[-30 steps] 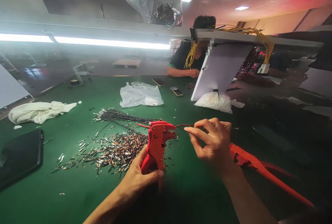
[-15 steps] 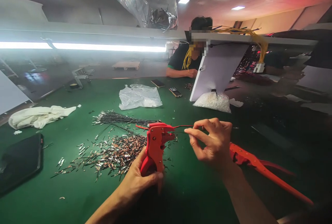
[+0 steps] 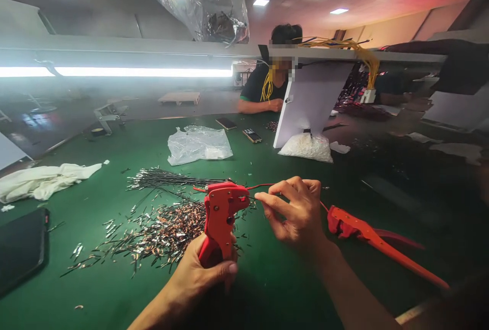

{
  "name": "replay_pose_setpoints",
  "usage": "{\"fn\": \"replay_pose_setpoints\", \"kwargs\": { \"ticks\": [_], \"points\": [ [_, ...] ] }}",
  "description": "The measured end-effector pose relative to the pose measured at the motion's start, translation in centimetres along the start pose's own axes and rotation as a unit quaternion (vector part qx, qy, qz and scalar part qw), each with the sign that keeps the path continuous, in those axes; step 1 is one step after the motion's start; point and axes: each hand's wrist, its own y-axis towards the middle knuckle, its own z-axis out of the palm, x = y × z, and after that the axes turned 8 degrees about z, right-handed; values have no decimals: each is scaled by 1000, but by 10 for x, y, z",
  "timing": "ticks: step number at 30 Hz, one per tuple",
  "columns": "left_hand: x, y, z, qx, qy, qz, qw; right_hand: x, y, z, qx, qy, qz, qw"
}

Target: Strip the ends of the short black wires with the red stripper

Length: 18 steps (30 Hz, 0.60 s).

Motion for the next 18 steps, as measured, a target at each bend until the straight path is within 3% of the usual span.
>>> {"fn": "replay_pose_setpoints", "kwargs": {
  "ticks": [6,18],
  "points": [
    [-6,-2,6,-23,12,-46,999,1,-2,-2,-2,6,-10,1000],
    [-7,-1,1,4,25,-23,999,1,0,-4,-10,-1,-3,1000]
  ]
}}
